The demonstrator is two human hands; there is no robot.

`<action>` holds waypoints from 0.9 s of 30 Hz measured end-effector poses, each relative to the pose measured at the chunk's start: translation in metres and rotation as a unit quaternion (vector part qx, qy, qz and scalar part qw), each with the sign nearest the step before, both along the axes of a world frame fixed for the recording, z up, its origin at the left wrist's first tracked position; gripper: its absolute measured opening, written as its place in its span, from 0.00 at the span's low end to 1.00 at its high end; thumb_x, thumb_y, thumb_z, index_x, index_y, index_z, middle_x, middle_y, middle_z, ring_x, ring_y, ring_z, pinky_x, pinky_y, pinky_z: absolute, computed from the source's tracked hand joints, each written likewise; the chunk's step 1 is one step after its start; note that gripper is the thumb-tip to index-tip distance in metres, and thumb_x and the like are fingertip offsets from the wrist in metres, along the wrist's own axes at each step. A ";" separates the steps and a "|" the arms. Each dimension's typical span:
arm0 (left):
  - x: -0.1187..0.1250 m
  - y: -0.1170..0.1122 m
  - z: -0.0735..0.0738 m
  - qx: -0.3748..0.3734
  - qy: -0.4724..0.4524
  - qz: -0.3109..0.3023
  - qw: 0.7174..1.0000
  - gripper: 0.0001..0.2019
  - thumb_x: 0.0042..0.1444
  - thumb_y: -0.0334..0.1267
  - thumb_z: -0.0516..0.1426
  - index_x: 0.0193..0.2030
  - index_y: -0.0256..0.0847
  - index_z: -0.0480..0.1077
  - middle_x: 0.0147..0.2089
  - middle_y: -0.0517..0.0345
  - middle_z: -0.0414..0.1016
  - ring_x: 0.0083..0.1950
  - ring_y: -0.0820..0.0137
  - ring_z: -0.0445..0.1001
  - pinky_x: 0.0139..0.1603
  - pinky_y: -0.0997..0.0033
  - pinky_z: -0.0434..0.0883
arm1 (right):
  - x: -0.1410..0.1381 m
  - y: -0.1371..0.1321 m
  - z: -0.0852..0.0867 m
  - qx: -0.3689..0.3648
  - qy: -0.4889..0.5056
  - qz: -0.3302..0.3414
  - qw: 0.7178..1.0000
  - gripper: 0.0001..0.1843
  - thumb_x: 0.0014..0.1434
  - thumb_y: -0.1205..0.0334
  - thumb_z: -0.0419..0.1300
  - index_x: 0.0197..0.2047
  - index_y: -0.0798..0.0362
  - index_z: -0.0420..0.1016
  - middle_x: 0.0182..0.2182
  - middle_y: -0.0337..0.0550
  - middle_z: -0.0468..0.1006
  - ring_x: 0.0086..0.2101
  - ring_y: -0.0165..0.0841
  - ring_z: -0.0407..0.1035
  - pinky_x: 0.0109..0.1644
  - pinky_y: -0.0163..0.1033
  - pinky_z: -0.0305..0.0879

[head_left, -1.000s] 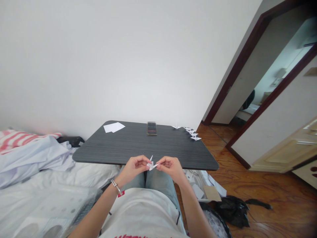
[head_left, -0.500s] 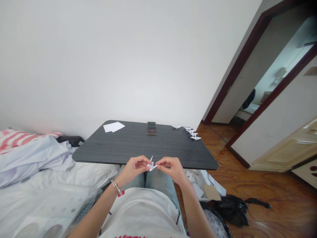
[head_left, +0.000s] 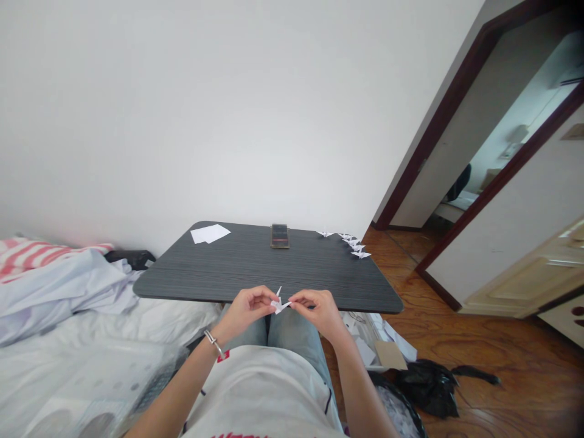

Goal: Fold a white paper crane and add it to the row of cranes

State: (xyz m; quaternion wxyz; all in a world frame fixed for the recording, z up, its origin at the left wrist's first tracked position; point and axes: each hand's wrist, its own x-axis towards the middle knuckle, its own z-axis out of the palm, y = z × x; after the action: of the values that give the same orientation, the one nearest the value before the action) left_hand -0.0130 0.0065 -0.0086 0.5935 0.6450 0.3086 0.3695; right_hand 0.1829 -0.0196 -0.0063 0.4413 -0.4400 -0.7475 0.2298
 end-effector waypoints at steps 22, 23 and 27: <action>0.000 -0.001 0.004 0.030 -0.002 0.008 1.000 0.09 0.46 0.35 0.59 0.35 0.34 0.69 0.31 0.55 0.71 0.34 0.72 0.70 0.38 0.72 0.67 | 0.000 -0.002 -0.001 0.087 -0.032 -0.004 0.996 0.07 0.53 0.67 0.53 0.30 0.52 0.72 0.26 0.42 0.76 0.27 0.31 0.70 0.32 0.33 0.67; 0.000 -0.001 0.004 0.032 -0.005 0.007 0.999 0.09 0.47 0.35 0.59 0.35 0.34 0.69 0.32 0.56 0.70 0.34 0.72 0.70 0.38 0.73 0.67 | 0.000 -0.002 -0.001 0.092 -0.030 -0.005 0.995 0.07 0.53 0.67 0.53 0.30 0.52 0.72 0.26 0.42 0.76 0.27 0.31 0.70 0.31 0.33 0.67; 0.000 -0.002 0.006 0.064 -0.013 0.010 0.998 0.07 0.48 0.35 0.58 0.35 0.35 0.70 0.34 0.56 0.68 0.35 0.72 0.69 0.39 0.73 0.67 | -0.002 -0.001 -0.004 0.131 -0.019 -0.023 0.991 0.07 0.53 0.67 0.53 0.29 0.52 0.72 0.25 0.43 0.76 0.26 0.31 0.70 0.31 0.34 0.67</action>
State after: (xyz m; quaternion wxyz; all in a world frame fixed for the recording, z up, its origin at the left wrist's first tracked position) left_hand -0.0133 0.0044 -0.0025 0.5507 0.6739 0.2835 0.4028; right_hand 0.1805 -0.0201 -0.0107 0.4860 -0.4001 -0.7689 0.1116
